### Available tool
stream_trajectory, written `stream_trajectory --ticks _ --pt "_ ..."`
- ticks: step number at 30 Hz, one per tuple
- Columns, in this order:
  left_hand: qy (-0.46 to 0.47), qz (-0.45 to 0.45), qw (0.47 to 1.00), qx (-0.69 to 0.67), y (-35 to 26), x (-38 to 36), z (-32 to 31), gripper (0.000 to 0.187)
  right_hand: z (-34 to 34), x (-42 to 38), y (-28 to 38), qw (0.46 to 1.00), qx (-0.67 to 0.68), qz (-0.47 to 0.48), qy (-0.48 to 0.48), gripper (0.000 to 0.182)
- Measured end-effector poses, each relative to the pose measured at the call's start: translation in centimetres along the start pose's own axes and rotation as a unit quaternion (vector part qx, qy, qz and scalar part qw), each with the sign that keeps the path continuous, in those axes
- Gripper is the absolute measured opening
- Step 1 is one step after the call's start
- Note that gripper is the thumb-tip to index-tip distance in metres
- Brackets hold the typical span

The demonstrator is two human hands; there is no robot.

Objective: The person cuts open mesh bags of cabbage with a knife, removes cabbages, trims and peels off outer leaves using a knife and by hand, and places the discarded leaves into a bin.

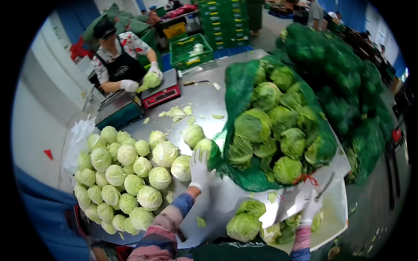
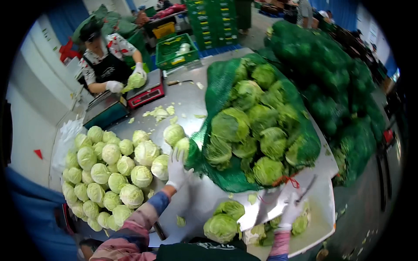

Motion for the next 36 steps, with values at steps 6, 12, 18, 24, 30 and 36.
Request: stream_trajectory --ticks 6,12,18,24,30,36 --pt "0.119 -0.039 0.992 -0.018 3.3 6.8 -1.3 0.113 -2.3 10.0 -0.9 0.998 0.022 0.05 -0.042 0.053" --pt "0.124 0.005 0.992 0.029 5.5 13.9 -2.7 0.099 -2.5 13.5 -4.2 0.996 0.085 -0.02 -0.03 0.021" --pt "0.022 0.141 0.928 -0.344 -2.4 13.1 -6.9 0.078 -3.2 12.4 -2.0 1.0 0.011 -0.001 -0.008 0.018" --pt "0.024 0.185 0.921 -0.343 -1.7 12.3 -9.3 0.044 -3.0 13.0 -1.6 0.998 0.002 -0.044 0.051 0.019" --pt "-0.048 0.156 0.889 -0.429 -3.6 9.0 -9.1 0.032 -3.5 15.9 -5.6 0.998 -0.038 0.027 0.03 0.029" --pt "-0.036 0.152 0.876 -0.457 -4.4 3.3 -5.8 0.036 -2.9 13.2 -5.8 0.998 0.041 0.036 0.038 0.028"
Point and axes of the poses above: each hand's wrist, its own x-axis towards the middle knuckle, its own z-axis out of the back of the hand, y = z × x, the point moved 2 cm from there along x, towards the middle knuckle, and after that the axes turned 2 degrees about -x, right-handed, at the moved point
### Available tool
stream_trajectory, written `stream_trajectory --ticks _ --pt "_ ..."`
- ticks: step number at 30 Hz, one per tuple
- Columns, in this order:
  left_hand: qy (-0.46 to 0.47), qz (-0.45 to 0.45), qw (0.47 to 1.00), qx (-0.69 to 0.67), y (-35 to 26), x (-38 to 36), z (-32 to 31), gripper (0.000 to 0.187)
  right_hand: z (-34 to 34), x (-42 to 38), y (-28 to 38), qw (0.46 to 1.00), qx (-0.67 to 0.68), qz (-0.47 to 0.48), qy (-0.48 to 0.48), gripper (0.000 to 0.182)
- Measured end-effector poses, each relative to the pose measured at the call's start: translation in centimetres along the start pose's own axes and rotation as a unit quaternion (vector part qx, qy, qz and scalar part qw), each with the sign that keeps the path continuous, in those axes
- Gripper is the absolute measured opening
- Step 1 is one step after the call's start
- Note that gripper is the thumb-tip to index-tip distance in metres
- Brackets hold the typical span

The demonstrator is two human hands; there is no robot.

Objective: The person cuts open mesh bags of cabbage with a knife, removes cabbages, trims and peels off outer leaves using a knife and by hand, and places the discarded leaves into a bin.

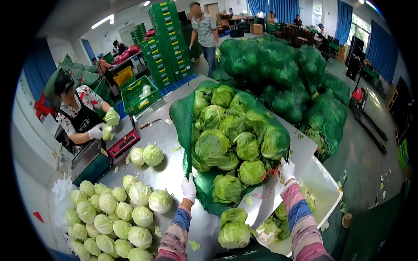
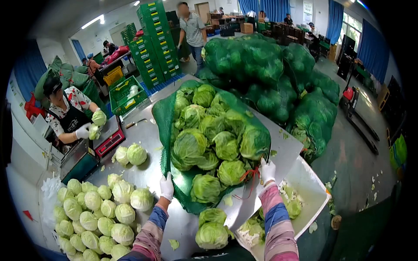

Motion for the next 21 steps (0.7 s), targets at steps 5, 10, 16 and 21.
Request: stream_trajectory --ticks 5,10,16,21 --pt "0.043 0.037 0.997 0.06 -2.5 -5.3 3.0 0.044 2.2 -5.5 1.5 0.994 0.054 -0.095 0.004 0.021" --pt "0.045 0.08 0.991 0.095 -0.7 -7.6 5.7 0.038 3.3 -9.3 1.1 0.99 0.074 -0.12 -0.022 0.021" --pt "0.04 0.045 0.988 0.141 -0.9 -9.0 7.5 0.037 5.8 -11.3 0.2 0.989 0.046 -0.142 0.002 0.022" --pt "0.051 0.017 0.977 0.207 -2.8 -9.1 5.9 0.036 3.8 -11.9 2.5 0.991 0.103 -0.081 0.011 0.034"
Point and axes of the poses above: each hand's wrist, its own x-axis towards the middle knuckle, its own z-axis out of the back of the hand, y = z × x, the point moved 2 cm from there along x, towards the middle knuckle, and after that the axes turned 2 degrees about -x, right-handed, at the moved point
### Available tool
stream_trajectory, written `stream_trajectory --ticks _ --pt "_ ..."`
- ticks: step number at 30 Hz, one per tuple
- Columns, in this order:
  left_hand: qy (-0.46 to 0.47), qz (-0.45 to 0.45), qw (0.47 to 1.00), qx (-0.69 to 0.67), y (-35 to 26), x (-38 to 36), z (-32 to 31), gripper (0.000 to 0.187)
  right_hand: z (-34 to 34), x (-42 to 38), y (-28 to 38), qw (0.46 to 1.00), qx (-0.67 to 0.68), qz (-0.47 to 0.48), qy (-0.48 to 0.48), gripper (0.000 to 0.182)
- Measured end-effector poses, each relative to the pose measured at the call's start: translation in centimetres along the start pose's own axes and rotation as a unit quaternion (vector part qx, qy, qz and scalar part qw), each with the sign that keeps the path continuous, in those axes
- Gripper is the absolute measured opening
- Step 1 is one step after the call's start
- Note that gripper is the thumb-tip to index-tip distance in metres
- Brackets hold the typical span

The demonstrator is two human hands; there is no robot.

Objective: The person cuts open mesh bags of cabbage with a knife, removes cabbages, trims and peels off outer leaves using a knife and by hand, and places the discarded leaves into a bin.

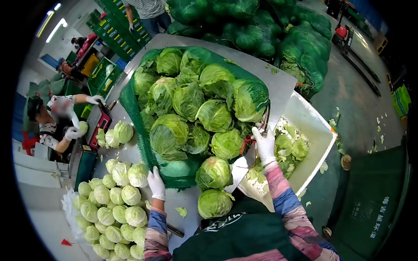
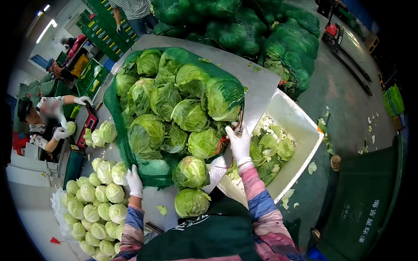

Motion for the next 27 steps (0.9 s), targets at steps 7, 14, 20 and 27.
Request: stream_trajectory --ticks 7,14,20,27 --pt "-0.005 0.026 0.998 0.055 0.9 -3.1 0.5 0.043 -4.2 2.9 -1.8 0.979 0.178 0.002 -0.103 0.022" --pt "-0.014 -0.036 0.999 0.007 -1.2 -4.8 -1.0 0.038 0.4 9.1 -2.1 0.99 0.124 -0.015 -0.065 0.023" --pt "-0.004 -0.065 0.993 -0.094 -2.2 -7.2 -0.2 0.032 2.2 7.0 -2.4 0.989 0.077 -0.002 -0.124 0.024" --pt "0.033 -0.023 0.985 -0.167 -4.1 -10.4 4.8 0.033 -2.1 -9.0 -5.1 0.946 -0.183 0.266 -0.032 0.05"
Point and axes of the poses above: each hand's wrist, its own x-axis towards the middle knuckle, its own z-axis out of the back of the hand, y = z × x, the point moved 2 cm from there along x, towards the middle knuckle, and after that the axes turned 2 degrees about -x, right-handed, at the moved point
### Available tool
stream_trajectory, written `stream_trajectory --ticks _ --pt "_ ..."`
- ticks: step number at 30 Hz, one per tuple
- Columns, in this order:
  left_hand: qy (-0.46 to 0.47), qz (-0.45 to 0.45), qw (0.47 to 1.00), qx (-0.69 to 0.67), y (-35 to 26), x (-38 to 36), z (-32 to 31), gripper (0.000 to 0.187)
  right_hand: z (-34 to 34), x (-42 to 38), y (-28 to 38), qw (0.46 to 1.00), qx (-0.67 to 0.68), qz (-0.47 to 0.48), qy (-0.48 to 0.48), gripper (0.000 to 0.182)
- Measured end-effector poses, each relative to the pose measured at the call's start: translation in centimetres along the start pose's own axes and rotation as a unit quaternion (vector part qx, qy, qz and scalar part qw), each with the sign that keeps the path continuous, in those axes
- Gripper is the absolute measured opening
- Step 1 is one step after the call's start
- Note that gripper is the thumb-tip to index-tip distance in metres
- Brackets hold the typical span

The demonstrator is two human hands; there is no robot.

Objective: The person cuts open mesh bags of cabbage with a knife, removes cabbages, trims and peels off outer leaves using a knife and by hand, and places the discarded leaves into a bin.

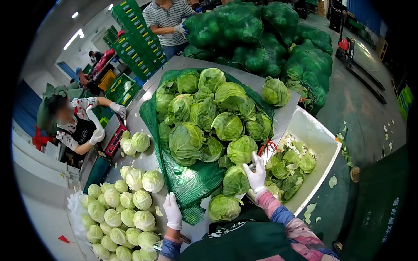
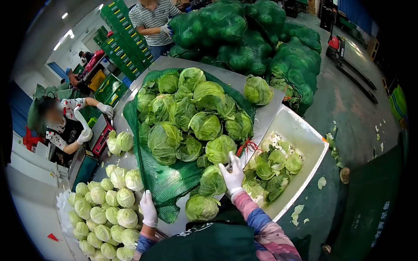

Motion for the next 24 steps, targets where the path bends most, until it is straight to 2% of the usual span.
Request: stream_trajectory --ticks 4,6,8,9,10,12,13,14,15,18,19,20,22,23,24 --pt "0.019 -0.005 1.0 -0.016 -1.3 -1.9 1.5 0.034 -0.1 -2.7 -2.8 0.999 -0.018 -0.03 -0.013 0.042" --pt "-0.011 0.013 0.999 -0.032 -0.6 -2.8 2.6 0.035 -0.5 -5.3 -4.3 0.972 0.126 -0.187 -0.064 0.033" --pt "0.004 0.013 1.0 -0.008 -1.4 -4.1 3.7 0.035 -0.5 -8.4 -6.1 0.967 0.11 -0.228 -0.038 0.03" --pt "0.006 0.023 1.0 -0.003 -2.4 -4.9 4.0 0.033 -1.3 -9.5 -6.0 0.967 0.132 -0.206 -0.072 0.031" --pt "-0.012 0.054 0.998 -0.034 -2.5 -5.6 4.2 0.035 -1.3 -9.8 -4.1 0.965 0.085 -0.242 -0.062 0.03" --pt "0.07 0.084 0.994 0.006 -2.4 -7.2 5.7 0.033 -3.1 -11.2 -3.2 0.975 0.027 -0.21 -0.071 0.03" --pt "0.074 0.085 0.994 0.004 -0.7 -7.7 7.0 0.033 -3.9 -11.6 -2.3 0.975 0.035 -0.206 -0.068 0.027" --pt "0.081 0.126 0.988 0.035 1.4 -8.2 8.7 0.037 -4.7 -11.9 -1.4 0.976 0.044 -0.202 -0.066 0.025" --pt "0.088 0.165 0.98 0.065 2.6 -8.2 9.2 0.042 -6.3 -12.3 -1.6 0.98 0.065 -0.187 -0.033 0.022" --pt "0.073 0.138 0.986 0.063 -1.5 -8.1 8.0 0.036 -9.8 -13.8 -0.7 0.985 0.063 -0.158 0.025 0.019" --pt "0.061 0.161 0.981 0.087 -0.8 -7.3 8.3 0.037 -10.2 -13.5 -0.6 0.978 0.02 -0.203 0.04 0.02" --pt "0.05 0.182 0.976 0.111 0.0 -6.2 8.8 0.037 -9.9 -13.0 -0.7 0.978 0.021 -0.204 0.037 0.02" --pt "-0.034 0.119 0.984 0.129 -0.7 -5.3 9.3 0.041 -8.8 -12.6 -1.3 0.949 0.093 -0.249 0.168 0.018" --pt "-0.044 0.093 0.989 -0.102 5.1 -4.1 10.1 0.036 -7.4 -11.8 -1.1 0.957 0.056 -0.192 0.21 0.02" --pt "-0.046 0.098 0.989 -0.102 4.9 -4.4 9.7 0.036 -5.9 -11.2 -1.1 0.905 0.117 -0.276 0.301 0.021"
Point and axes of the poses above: each hand's wrist, its own x-axis towards the middle knuckle, its own z-axis out of the back of the hand, y = z × x, the point moved 2 cm from there along x, towards the middle knuckle, and after that the axes turned 2 degrees about -x, right-handed, at the moved point
